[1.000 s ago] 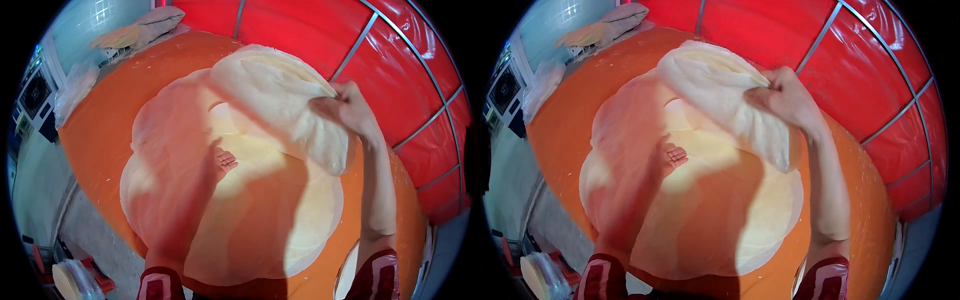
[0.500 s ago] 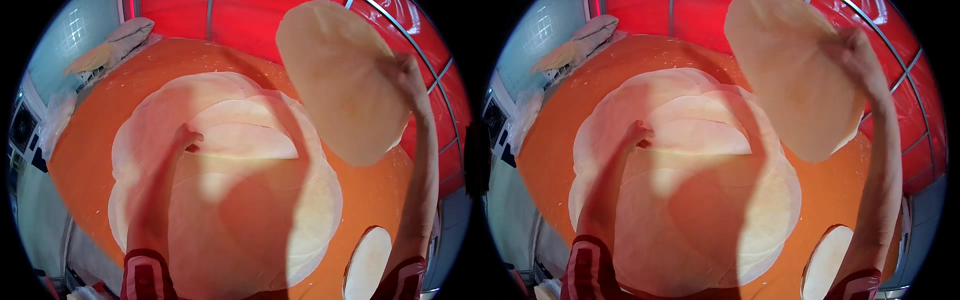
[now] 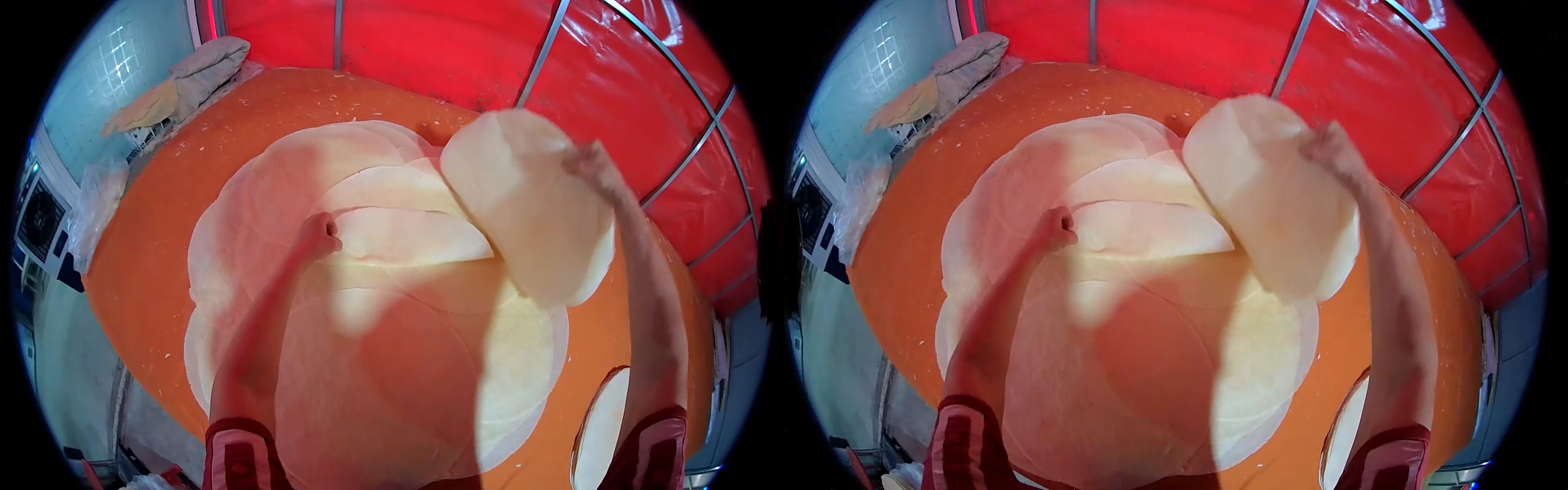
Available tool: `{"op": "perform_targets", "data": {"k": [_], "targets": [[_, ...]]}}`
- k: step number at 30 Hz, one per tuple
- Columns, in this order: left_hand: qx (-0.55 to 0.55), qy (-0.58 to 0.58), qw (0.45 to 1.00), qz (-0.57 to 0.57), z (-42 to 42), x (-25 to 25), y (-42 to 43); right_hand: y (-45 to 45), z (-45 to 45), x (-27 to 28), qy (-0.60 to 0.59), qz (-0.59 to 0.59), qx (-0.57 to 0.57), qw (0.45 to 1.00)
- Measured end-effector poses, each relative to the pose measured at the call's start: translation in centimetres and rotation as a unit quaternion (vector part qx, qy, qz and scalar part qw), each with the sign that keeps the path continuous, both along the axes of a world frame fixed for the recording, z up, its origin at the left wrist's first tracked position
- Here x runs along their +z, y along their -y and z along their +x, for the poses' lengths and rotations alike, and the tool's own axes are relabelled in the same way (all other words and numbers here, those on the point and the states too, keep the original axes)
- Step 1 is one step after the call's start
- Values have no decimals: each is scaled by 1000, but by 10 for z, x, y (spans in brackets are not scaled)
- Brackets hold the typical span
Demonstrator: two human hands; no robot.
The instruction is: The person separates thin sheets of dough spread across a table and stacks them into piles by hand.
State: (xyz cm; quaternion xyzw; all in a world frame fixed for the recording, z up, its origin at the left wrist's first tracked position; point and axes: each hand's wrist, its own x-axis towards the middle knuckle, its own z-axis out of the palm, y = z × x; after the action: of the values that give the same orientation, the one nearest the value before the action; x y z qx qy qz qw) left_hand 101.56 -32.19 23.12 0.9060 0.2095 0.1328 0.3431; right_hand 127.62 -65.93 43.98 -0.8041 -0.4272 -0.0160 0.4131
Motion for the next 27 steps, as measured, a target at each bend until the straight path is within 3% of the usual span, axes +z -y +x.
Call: {"op": "perform_targets", "data": {"k": [1, 2, 3, 4, 5, 7, 8, 9, 10, 11, 13, 14, 16, 17, 18, 19, 20, 21, 22, 23, 24, 25, 27], "targets": [[-1, -1, 1000, 0, -5, 1, 4, -3, -1, 14, 66, 22, 6, 998], [5, 80, 994, -69, -13, 6, 12, -11, -23, 46, 145, -61, -31, 987], [11, 159, 978, -137, -20, 8, 19, -20, -42, 66, 158, -89, -41, 983], [11, 157, 978, -136, -29, -2, 21, -30, -57, 78, 169, -115, -49, 978], [-15, 225, 878, -422, -41, -17, 20, -35, -67, 79, 167, -114, -48, 978], [-73, 212, 891, -394, -80, -6, 45, -40, -92, 74, 336, -106, 37, 935], [-97, 126, 984, -76, -106, 23, 71, -44, -108, 62, 357, -120, 35, 926], [-93, 123, 985, -74, -123, 27, 87, -46, -127, 44, 377, -133, 32, 916], [-80, 102, 979, -160, -140, 30, 102, -45, -147, 27, 301, -127, 64, 943], [-65, 82, 964, -245, -155, 31, 116, -49, -151, 3, 316, -154, 101, 931], [-36, 41, 911, -410, -174, 32, 134, -55, -153, -37, 175, -169, 170, 955], [-32, 42, 911, -410, -174, 32, 136, -60, -154, -53, 85, -175, 187, 963], [100, 39, 875, -472, -164, 28, 133, -69, -134, -73, 40, -191, 169, 966], [82, 98, 878, -461, -156, 15, 129, -74, -122, -72, -3, -207, 149, 967], [83, 105, 878, -459, -155, 16, 133, -77, -110, -62, 75, -176, 142, 971], [13, 82, 963, -256, -152, 17, 137, -81, -98, -51, 153, -144, 134, 968], [-55, 51, 996, -42, -148, 18, 145, -85, -109, -18, 125, -154, 130, 971], [-138, 1, 990, 32, -149, 25, 162, -84, -127, 21, 92, -167, 125, 974], [-221, -49, 969, 104, -154, 36, 182, -83, -133, 41, 189, -152, 124, 962], [-310, -48, 928, 202, -165, 48, 201, -83, -138, 53, 283, -135, 123, 941], [-394, -44, 870, 295, -175, 53, 216, -80, -150, 55, 282, -140, 126, 941], [-393, -43, 872, 289, -180, 38, 223, -74, -169, 52, 353, -153, 135, 913], [-388, -85, 916, 65, -191, 0, 233, -60, -207, 26, 443, -189, 159, 862]]}}
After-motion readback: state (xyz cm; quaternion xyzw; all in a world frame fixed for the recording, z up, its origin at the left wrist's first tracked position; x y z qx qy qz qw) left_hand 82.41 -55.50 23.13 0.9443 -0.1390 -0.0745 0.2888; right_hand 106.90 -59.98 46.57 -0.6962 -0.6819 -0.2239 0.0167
